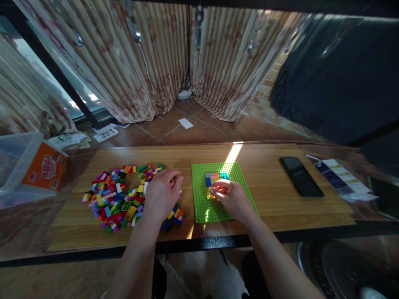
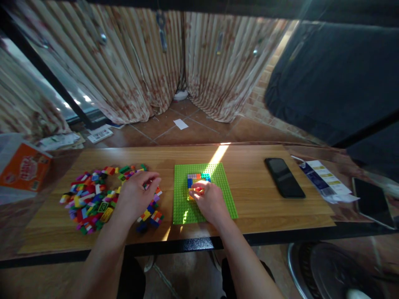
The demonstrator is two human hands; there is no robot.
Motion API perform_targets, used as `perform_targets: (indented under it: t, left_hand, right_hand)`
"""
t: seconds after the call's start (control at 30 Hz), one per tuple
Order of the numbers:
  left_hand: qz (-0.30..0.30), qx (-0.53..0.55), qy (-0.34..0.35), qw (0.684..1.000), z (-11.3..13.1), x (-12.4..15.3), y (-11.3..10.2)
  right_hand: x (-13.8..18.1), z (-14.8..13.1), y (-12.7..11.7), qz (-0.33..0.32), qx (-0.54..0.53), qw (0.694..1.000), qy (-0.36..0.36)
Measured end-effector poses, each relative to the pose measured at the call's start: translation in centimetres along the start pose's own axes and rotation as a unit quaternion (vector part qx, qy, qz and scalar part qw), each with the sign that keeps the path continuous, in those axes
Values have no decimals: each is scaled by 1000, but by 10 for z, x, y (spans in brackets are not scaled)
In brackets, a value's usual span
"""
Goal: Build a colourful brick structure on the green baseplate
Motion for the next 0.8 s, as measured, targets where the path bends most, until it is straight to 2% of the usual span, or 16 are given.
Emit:
perform_targets:
  t: [0.1,0.17,0.3,0.47,0.63,0.8]
  left_hand:
    - [-49,3,35,998,13,1,13]
    - [-56,-1,48,997,17,3,17]
    - [-64,2,48,997,24,6,21]
    - [-127,26,55,990,40,13,36]
    - [-172,18,11,985,47,17,56]
    - [-176,28,-26,984,49,14,67]
  right_hand:
    - [0,0,2,-1,6,1000,15]
    - [1,-1,3,11,20,1000,19]
    - [2,-5,3,48,44,997,38]
    - [1,-6,4,53,38,997,41]
    - [-2,-1,6,50,9,998,42]
    - [-6,4,6,40,-31,998,35]
Point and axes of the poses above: each hand's wrist, its own x-axis away from the middle knuckle, its own y-axis out of the palm, z = x × y, the point moved 3 cm from there along -x, towards the middle knuckle, and after that the axes turned 6 degrees about -z, right-handed, at the moved point
